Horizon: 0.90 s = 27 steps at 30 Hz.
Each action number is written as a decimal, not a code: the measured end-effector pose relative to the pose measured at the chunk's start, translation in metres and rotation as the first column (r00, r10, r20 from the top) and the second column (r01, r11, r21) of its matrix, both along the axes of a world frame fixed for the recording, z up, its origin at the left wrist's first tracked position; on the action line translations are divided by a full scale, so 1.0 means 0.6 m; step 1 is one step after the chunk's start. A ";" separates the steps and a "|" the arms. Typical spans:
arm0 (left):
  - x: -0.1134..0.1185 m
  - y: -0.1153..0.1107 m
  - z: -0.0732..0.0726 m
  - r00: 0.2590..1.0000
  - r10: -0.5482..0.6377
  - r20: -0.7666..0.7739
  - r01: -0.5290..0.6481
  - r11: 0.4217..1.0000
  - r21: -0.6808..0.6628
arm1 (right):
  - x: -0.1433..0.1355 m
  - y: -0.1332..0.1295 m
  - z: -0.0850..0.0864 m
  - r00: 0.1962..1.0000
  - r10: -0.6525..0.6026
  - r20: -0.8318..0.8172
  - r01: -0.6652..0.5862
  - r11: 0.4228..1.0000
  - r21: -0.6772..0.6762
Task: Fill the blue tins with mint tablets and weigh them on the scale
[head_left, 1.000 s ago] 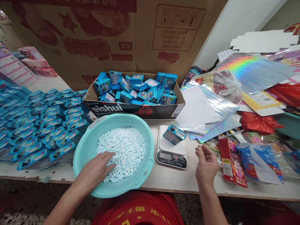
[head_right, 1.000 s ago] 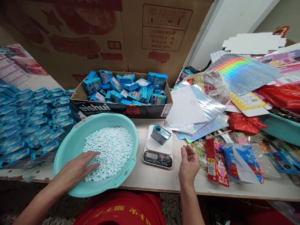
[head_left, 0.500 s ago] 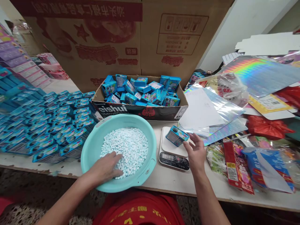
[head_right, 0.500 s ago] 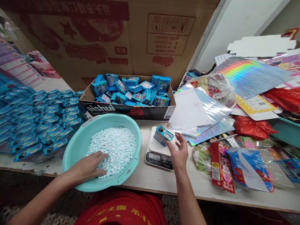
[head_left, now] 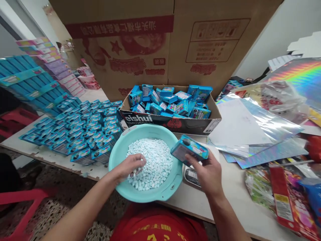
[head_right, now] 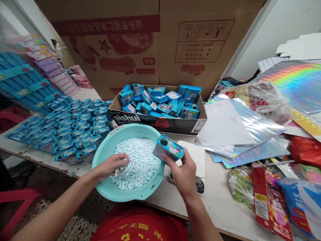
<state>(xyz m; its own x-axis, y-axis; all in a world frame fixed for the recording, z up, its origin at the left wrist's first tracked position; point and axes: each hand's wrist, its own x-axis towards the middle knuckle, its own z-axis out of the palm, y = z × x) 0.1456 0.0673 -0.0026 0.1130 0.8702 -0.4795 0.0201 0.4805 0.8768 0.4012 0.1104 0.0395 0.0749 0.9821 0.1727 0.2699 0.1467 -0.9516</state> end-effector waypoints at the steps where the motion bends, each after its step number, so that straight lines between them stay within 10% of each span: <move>1: 0.001 0.003 0.007 0.974 0.155 0.162 -0.148 0.988 -0.053 | -0.016 -0.008 0.000 0.996 0.077 0.036 -0.078 0.997 0.001; 4: 0.013 0.017 0.033 0.733 0.448 0.512 -0.444 0.885 -0.138 | -0.060 -0.028 -0.013 0.951 0.262 0.166 -0.267 0.964 0.005; 8: 0.041 0.036 0.064 0.551 0.533 0.641 -0.653 0.754 -0.066 | -0.100 -0.043 -0.038 0.868 0.379 0.321 -0.400 0.917 -0.002; 13: 0.069 0.047 0.069 0.604 0.604 0.520 -0.759 0.634 0.146 | -0.116 -0.046 -0.049 0.800 0.374 0.469 -0.425 0.905 0.004; 27: 0.083 0.051 0.061 0.687 0.581 0.437 -0.708 0.669 0.224 | -0.117 -0.041 -0.051 0.781 0.382 0.495 -0.441 0.898 0.003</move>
